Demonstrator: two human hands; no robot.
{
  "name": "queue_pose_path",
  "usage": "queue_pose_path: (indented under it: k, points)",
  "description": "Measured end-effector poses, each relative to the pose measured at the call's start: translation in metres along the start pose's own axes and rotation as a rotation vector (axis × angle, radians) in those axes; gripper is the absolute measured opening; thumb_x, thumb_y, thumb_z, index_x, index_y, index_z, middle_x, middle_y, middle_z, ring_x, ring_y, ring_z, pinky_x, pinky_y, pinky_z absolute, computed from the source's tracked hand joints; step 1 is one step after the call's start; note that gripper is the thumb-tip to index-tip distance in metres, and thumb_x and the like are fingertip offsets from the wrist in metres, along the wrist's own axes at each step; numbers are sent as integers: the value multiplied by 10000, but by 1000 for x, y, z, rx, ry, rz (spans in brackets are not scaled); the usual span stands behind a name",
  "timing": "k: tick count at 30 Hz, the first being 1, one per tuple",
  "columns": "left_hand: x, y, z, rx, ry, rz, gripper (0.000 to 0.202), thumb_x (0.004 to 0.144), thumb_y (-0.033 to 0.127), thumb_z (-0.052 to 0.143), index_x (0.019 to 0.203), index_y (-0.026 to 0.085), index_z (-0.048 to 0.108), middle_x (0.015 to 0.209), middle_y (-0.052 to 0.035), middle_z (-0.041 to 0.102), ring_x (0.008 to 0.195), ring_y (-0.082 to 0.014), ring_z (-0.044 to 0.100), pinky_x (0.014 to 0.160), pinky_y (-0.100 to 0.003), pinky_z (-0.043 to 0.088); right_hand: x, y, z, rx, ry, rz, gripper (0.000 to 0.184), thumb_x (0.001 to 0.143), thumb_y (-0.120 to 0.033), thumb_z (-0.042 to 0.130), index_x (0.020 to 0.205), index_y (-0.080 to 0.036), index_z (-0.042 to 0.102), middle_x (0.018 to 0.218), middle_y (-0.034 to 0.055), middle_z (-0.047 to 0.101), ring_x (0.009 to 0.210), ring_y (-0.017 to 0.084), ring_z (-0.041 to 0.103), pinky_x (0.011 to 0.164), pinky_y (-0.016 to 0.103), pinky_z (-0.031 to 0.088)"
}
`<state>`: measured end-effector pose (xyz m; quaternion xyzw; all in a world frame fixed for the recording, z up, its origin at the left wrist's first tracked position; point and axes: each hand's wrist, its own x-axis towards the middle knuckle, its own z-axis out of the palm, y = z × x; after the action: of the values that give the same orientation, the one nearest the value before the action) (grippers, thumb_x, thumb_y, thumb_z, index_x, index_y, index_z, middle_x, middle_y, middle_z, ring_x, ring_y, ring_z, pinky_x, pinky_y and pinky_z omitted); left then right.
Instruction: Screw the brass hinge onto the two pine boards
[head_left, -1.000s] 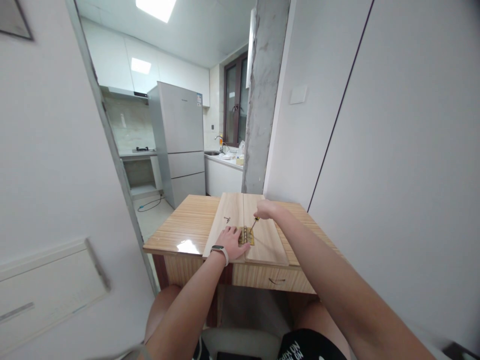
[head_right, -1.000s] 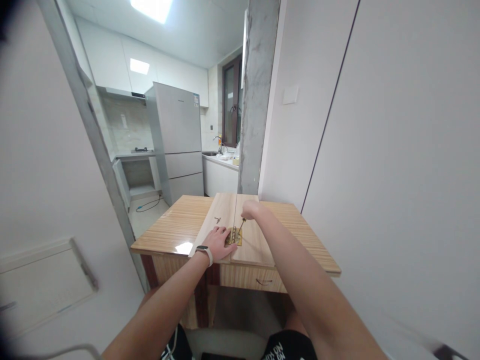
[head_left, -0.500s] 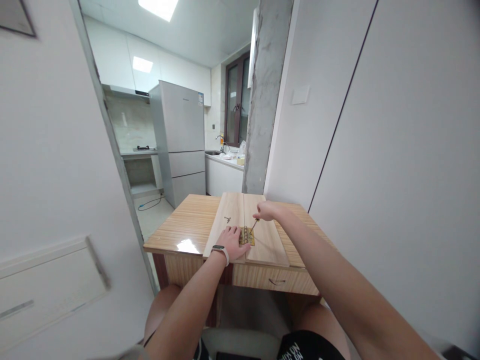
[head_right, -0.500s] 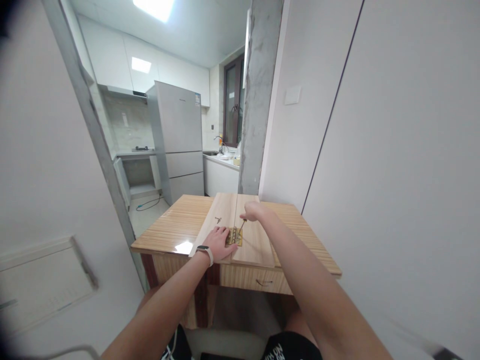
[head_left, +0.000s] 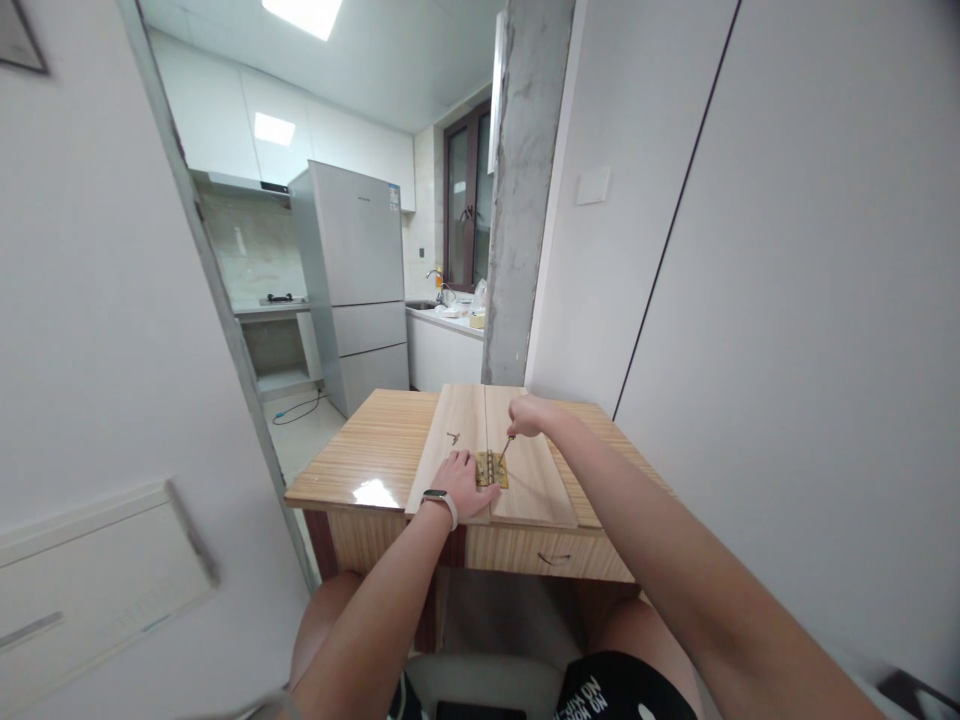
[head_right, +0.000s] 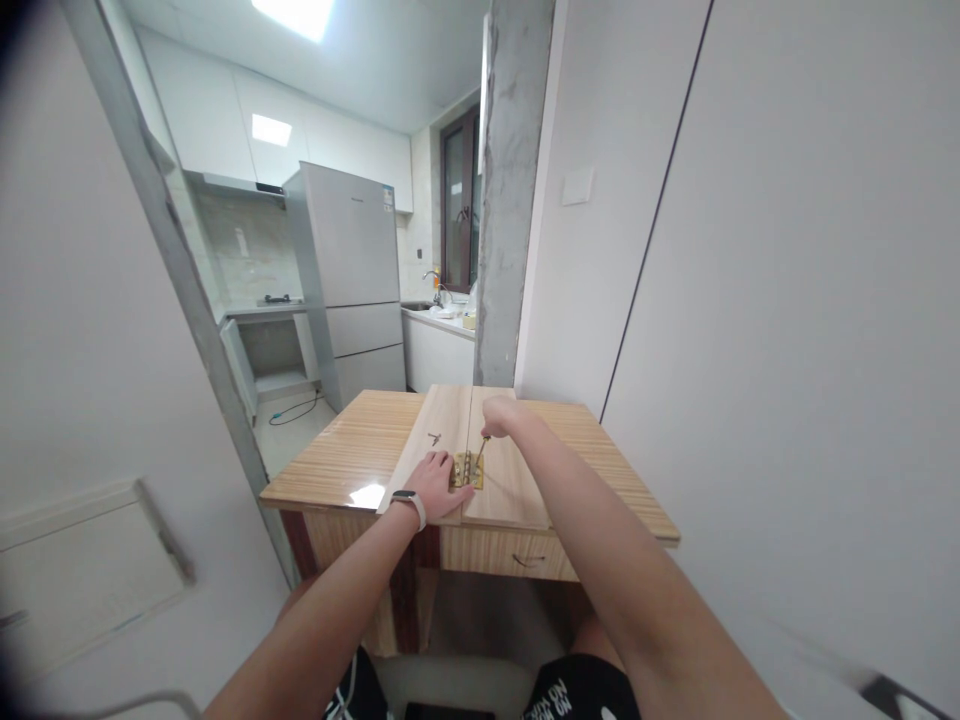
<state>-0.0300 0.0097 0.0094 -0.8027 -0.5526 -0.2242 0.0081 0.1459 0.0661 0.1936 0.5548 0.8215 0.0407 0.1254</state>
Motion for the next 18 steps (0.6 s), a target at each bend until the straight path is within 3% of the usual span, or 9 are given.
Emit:
queue_pose_path:
  k: [5, 9, 11, 13, 15, 18]
  points:
    - [1, -2, 2, 7, -2, 1, 701, 865, 760, 480, 1263, 196, 606, 1299, -165, 590, 1261, -367, 482, 1080, -504, 370, -6, 10, 3, 17, 34, -37, 310, 778, -227, 821, 1085, -210, 785, 1082, 69, 776, 971, 196, 698, 740, 228, 464]
    - [1, -3, 3, 10, 13, 6, 699, 862, 764, 482, 1250, 196, 609, 1284, -160, 596, 1246, -359, 490, 1074, -496, 377, -9, 13, 4, 178, -5, 6, 301, 815, -349, 805, 1075, -197, 786, 1034, 58, 783, 865, 167, 706, 710, 218, 467]
    - [1, -3, 3, 11, 22, 9, 697, 862, 767, 483, 1240, 195, 611, 1277, -159, 599, 1238, -353, 497, 1071, -488, 382, -9, 10, 3, 224, -38, 48, 352, 906, -463, 701, 1055, -157, 788, 982, 91, 786, 800, 171, 709, 696, 233, 477]
    - [1, -3, 3, 12, 23, 8, 696, 859, 772, 486, 1232, 198, 612, 1273, -156, 601, 1236, -351, 502, 1069, -484, 386, -8, 6, 0, 219, -54, 102, 517, 996, -546, 531, 1025, -100, 789, 944, 143, 783, 785, 189, 717, 702, 248, 488]
    - [1, -3, 3, 12, 20, 4, 690, 860, 772, 485, 1227, 203, 612, 1267, -154, 604, 1238, -351, 503, 1069, -484, 387, -7, 1, -3, 170, -64, 146, 612, 1029, -562, 441, 1016, -58, 787, 941, 177, 780, 823, 211, 731, 738, 255, 498]
    - [1, -3, 3, 11, 26, 8, 685, 862, 771, 482, 1213, 198, 616, 1251, -155, 605, 1232, -347, 508, 1063, -477, 392, -5, -4, -8, 55, -120, 157, 505, 1008, -483, 533, 986, -54, 798, 952, 180, 783, 897, 240, 742, 794, 264, 507]
